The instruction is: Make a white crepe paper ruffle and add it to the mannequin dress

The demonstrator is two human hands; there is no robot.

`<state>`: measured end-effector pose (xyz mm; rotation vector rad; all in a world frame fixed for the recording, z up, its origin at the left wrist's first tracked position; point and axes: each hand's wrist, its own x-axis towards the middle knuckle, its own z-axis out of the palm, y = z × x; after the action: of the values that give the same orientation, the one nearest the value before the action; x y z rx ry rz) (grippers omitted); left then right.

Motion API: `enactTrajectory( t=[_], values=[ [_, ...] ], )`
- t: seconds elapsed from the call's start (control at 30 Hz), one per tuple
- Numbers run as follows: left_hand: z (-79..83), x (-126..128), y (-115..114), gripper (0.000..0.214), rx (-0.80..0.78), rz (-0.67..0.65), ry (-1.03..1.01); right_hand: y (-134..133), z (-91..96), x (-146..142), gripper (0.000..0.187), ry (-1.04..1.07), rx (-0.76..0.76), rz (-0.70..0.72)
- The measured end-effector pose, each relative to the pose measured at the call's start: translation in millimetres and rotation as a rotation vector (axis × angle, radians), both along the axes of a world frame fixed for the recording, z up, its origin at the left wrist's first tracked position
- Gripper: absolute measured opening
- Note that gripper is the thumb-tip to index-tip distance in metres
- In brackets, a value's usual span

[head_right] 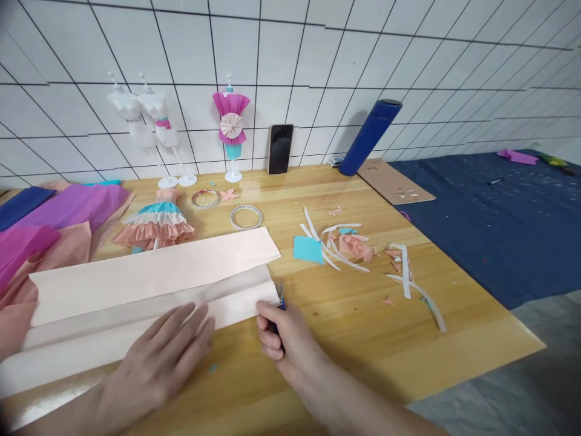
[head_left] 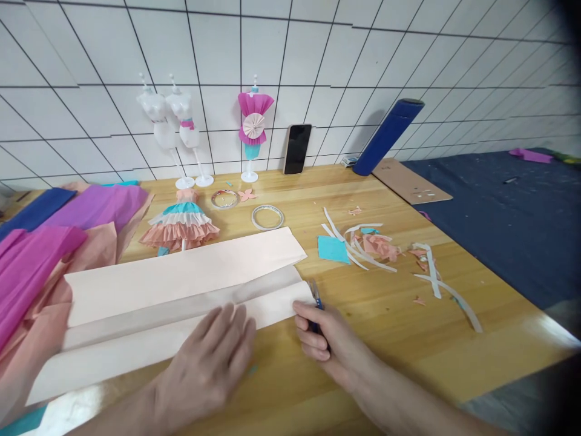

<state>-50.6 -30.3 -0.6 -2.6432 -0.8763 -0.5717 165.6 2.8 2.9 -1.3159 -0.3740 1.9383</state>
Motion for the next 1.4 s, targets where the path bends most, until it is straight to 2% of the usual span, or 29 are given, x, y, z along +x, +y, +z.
enactTrajectory(
  t=[0.07,0.1,0.13,0.2,0.23,0.27,0.3,0.37,0.43,0.57,0.73,0.87,1.0,1.2,1.4],
  values=[
    [-8.4,10.8,-14.8,0.021,-0.206,-0.059,-0.27,-0.3,-0.2,0.8,0.028,0.008,-0.007,-0.002],
    [-12.5,18.4,-21.2,0.02,-0.45,-0.091,-0.447,-0.4,-0.3,1.0,0.028,0.012,-0.008,-0.003],
    [-15.7,27.0,-25.9,0.03,-0.83,-0.073,-0.579,-0.4,-0.4,1.2,0.028,0.016,-0.008,-0.005],
    [-16.9,45.2,-28.8,0.053,-1.665,0.057,-0.818,-0.5,-0.8,1.7,0.029,0.024,-0.006,-0.004],
    [-14.9,53.8,-27.1,0.063,-1.969,0.111,-0.987,-0.7,-0.9,1.9,0.029,0.03,-0.006,0.002],
    [-11.3,61.6,-23.7,0.068,-2.134,0.18,-1.195,-0.9,-1.0,2.2,0.03,0.035,-0.005,0.01],
    [-6.9,68.3,-19.4,0.069,-2.185,0.239,-1.383,-1.3,-1.1,2.3,0.031,0.042,-0.004,0.02],
    [2.1,78.6,-10.1,0.064,-2.185,0.329,-1.619,-2.3,-1.1,2.4,0.032,0.055,-0.001,0.037],
    [8.3,85.6,-2.0,0.059,-2.156,0.399,-1.717,-3.1,-0.9,2.2,0.034,0.065,0.007,0.046],
    [10.8,94.6,9.1,0.05,-2.096,0.537,-1.734,-3.7,2.0,3.3,0.039,0.075,0.02,0.05],
    [9.7,100.0,12.0,0.046,-1.995,0.657,-1.755,-14.9,9.9,17.5,0.047,0.1,-0.001,-0.018],
    [9.4,100.5,9.7,0.048,-2.031,0.638,-1.761,-39.9,8.9,30.2,0.049,0.101,-0.046,-0.096],
    [11.8,98.1,10.0,0.048,-2.071,0.605,-1.733,-57.7,6.0,28.7,0.045,0.118,-0.102,0.023],
    [13.5,93.4,11.1,0.048,-2.098,0.56,-1.789,-64.4,3.6,26.1,0.041,0.119,-0.085,0.058],
    [9.7,94.3,8.5,0.052,-2.108,0.54,-1.755,-68.1,-0.5,23.9,0.044,0.113,-0.088,0.17]
  ],
)
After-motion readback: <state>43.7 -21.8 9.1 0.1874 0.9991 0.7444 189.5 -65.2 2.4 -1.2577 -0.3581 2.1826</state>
